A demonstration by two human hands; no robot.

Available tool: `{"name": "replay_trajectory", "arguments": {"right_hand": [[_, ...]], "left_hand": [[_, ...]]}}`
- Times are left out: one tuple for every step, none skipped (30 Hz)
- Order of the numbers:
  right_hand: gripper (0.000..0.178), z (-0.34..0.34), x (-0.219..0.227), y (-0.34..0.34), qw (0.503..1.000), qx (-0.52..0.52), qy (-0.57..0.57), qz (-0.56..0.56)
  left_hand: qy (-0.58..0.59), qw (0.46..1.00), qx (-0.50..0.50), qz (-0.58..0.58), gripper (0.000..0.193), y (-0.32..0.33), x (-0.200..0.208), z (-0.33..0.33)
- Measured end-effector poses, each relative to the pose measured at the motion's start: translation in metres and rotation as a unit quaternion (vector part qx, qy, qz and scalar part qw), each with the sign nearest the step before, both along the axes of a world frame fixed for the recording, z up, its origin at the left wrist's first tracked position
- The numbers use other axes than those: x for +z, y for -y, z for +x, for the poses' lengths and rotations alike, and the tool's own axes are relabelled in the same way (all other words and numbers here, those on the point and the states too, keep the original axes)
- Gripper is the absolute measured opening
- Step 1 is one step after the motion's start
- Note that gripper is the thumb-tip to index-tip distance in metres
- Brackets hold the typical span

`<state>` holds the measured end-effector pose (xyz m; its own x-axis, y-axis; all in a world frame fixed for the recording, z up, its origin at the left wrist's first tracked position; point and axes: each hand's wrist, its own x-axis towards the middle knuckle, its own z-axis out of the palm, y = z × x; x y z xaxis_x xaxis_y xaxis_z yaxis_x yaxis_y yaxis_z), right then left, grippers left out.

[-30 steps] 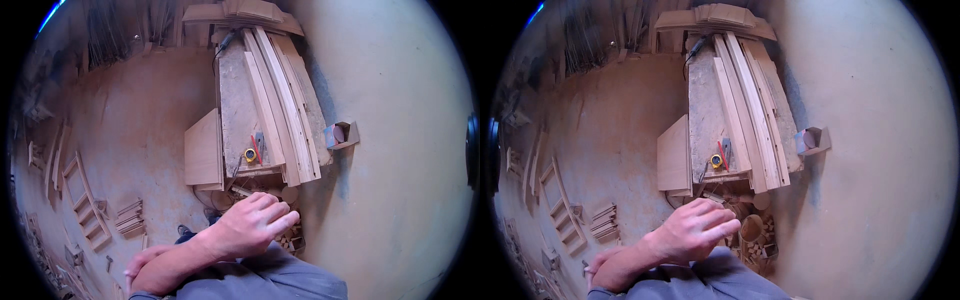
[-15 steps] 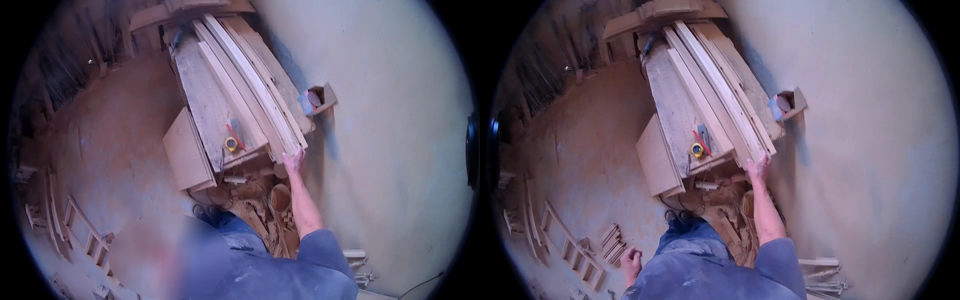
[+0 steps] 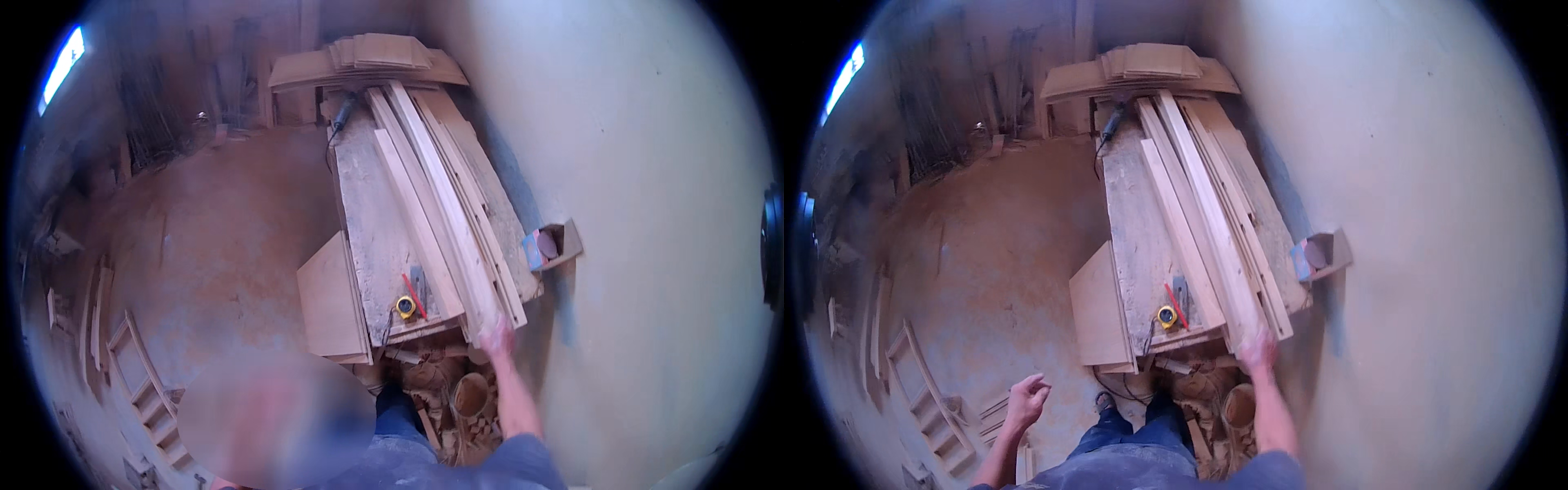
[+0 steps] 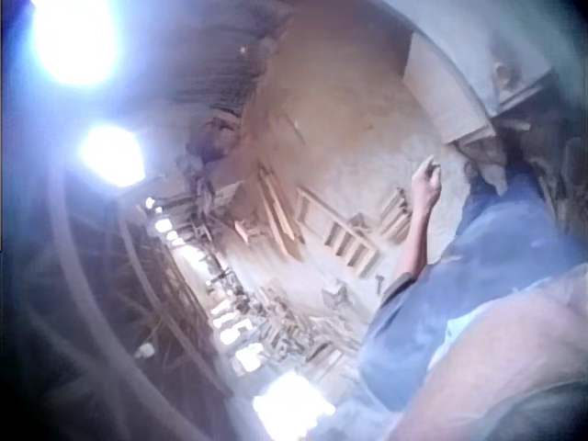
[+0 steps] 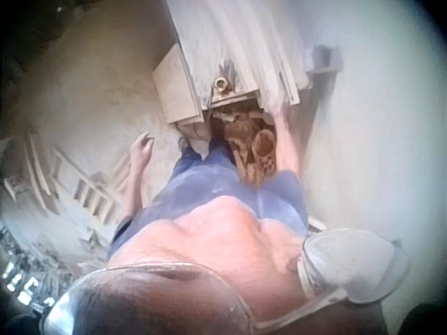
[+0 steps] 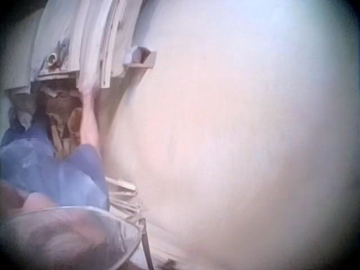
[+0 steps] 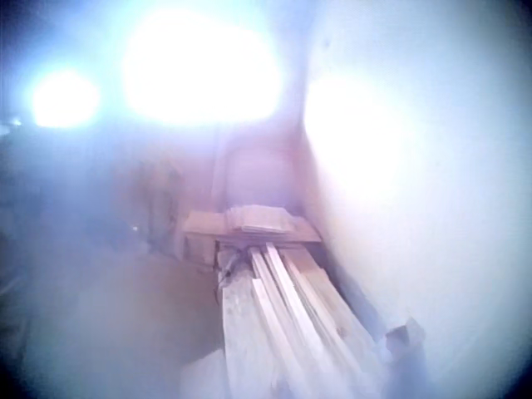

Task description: The person measures and cuts a large sheet of plywood on a table saw, then stacks the cut pieces. They use a tape measure to mark dimensions and guide the wood through the saw blade, repeating the process to produce multiple uniform pieces.

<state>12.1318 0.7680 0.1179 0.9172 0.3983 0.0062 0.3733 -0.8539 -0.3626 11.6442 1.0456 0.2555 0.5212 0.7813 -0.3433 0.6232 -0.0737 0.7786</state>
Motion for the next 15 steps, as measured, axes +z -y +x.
{"name": "replay_trajectory", "arguments": {"right_hand": [[0.054, -0.026, 0.038, -0.014, 0.995, 0.026, -0.091, 0.027], [0.052, -0.054, 0.067, -0.018, 0.981, 0.046, -0.183, 0.044], [0.049, -0.074, 0.052, 0.01, 0.96, 0.053, -0.236, 0.139], [0.059, -0.104, 0.086, 0.007, 0.83, 0.02, -0.473, 0.295], [0.067, -0.117, 0.05, 0.043, 0.68, -0.024, -0.644, 0.348], [0.074, -0.142, 0.053, 0.053, 0.549, 0.01, -0.718, 0.428], [0.081, -0.167, 0.062, 0.062, 0.4, 0.036, -0.786, 0.471], [0.091, -0.185, 0.057, 0.076, 0.345, 0.044, -0.815, 0.464], [0.094, -0.197, 0.094, 0.071, 0.328, -0.034, -0.821, 0.466], [0.091, -0.205, 0.101, 0.075, 0.285, -0.092, -0.827, 0.476], [0.087, -0.21, 0.09, 0.083, 0.353, -0.095, -0.814, 0.451], [0.084, -0.211, 0.079, 0.092, 0.419, -0.097, -0.798, 0.422], [0.081, -0.205, 0.082, 0.094, 0.451, -0.102, -0.79, 0.402], [0.078, -0.198, 0.087, 0.093, 0.482, -0.11, -0.78, 0.384], [0.075, -0.193, 0.091, 0.095, 0.512, -0.117, -0.77, 0.363]], "left_hand": [[0.037, 0.998, 0.012, -0.045, 0.043, 0.003, 0.001, 0.024], [0.074, 0.992, 0.019, -0.096, 0.048, 0.008, -0.006, 0.051], [0.106, 0.982, -0.023, -0.154, 0.053, 0.01, -0.02, 0.092], [0.144, 0.967, -0.037, -0.206, 0.058, 0.018, -0.039, 0.119], [0.167, 0.949, -0.042, -0.265, 0.062, 0.03, -0.044, 0.157], [0.187, 0.927, -0.043, -0.321, 0.066, 0.043, -0.052, 0.193], [0.191, 0.899, -0.009, -0.395, 0.062, 0.056, -0.061, 0.225], [0.193, 0.862, 0.021, -0.467, 0.058, 0.069, -0.073, 0.255], [0.222, 0.827, 0.015, -0.516, 0.055, 0.077, -0.092, 0.276], [0.249, 0.787, 0.003, -0.565, 0.052, 0.087, -0.105, 0.297], [0.225, 0.78, 0.02, -0.583, 0.044, 0.095, -0.106, 0.316], [0.201, 0.773, 0.039, -0.601, 0.038, 0.102, -0.107, 0.331], [0.191, 0.781, 0.038, -0.594, 0.034, 0.108, -0.111, 0.342], [0.201, 0.784, 0.05, -0.585, 0.034, 0.115, -0.109, 0.348], [0.213, 0.788, 0.064, -0.575, 0.034, 0.122, -0.108, 0.351]]}}
